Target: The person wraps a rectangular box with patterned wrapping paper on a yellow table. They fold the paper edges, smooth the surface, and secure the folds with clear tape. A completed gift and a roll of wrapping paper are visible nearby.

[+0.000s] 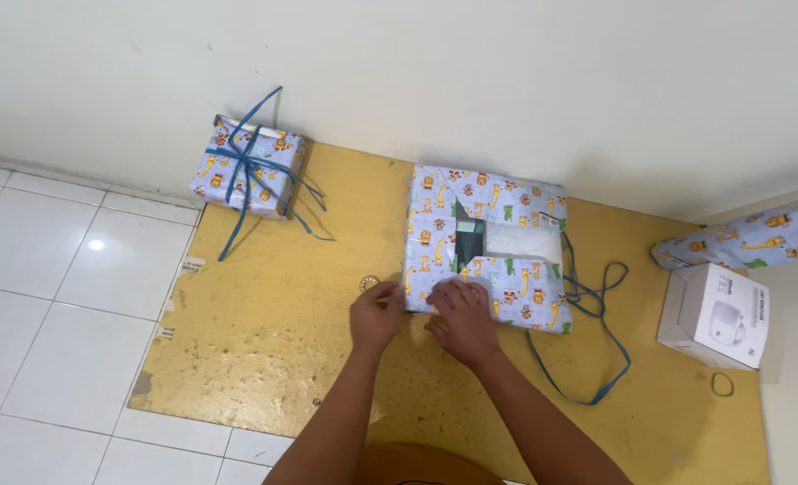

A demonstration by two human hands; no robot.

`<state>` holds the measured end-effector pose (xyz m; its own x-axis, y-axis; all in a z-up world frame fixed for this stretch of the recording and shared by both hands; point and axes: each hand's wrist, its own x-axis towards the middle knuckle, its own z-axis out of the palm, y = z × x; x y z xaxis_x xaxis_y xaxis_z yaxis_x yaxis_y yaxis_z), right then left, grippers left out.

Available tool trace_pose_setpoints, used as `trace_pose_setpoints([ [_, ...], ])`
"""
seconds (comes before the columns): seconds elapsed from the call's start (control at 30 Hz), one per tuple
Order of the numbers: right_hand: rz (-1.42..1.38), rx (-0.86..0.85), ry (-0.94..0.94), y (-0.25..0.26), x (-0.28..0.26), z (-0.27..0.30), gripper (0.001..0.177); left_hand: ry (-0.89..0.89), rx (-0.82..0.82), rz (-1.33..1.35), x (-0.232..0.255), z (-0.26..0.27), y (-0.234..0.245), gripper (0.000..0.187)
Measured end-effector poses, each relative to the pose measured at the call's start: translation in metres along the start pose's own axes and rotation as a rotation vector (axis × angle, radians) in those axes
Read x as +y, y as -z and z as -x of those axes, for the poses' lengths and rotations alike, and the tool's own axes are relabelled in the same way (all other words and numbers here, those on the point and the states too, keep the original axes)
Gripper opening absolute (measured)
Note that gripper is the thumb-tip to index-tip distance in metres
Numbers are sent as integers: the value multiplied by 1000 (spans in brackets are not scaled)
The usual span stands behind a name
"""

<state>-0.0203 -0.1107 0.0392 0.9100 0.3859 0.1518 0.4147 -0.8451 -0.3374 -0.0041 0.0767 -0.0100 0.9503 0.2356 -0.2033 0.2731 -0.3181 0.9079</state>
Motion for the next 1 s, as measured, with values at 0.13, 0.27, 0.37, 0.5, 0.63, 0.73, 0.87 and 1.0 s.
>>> trace_pose_setpoints([
  [0.13,39,46,15,-10,-8,-14,34,-30,-109,-144,29,2,2,39],
  [0.27,-57,39,-43,-1,-5,-18,27,-45,-154,-173,39,6,7,38],
  [0.37,-96,36,-69,6,-6,-22,28,-9,-186,-174,41,5,10,38],
  [0.5,-55,1,-117,10,-16,-22,25,6,-212,-206,42,7,12,39],
  [0.63,-64,243,-43,16,-7,-13,28,-60,-200,-177,42,9,12,41],
  [0.73,-62,303,-263,24,12,8,28,-107,-161,-191,41,14,7,41],
  [0.87,-71,265,-543,26,27,51,30,-73,-167,-327,41,18,-1,38],
  [1.0,-28,258,-661,12,34,91,41,-101,-167,-383,42,25,-3,40],
])
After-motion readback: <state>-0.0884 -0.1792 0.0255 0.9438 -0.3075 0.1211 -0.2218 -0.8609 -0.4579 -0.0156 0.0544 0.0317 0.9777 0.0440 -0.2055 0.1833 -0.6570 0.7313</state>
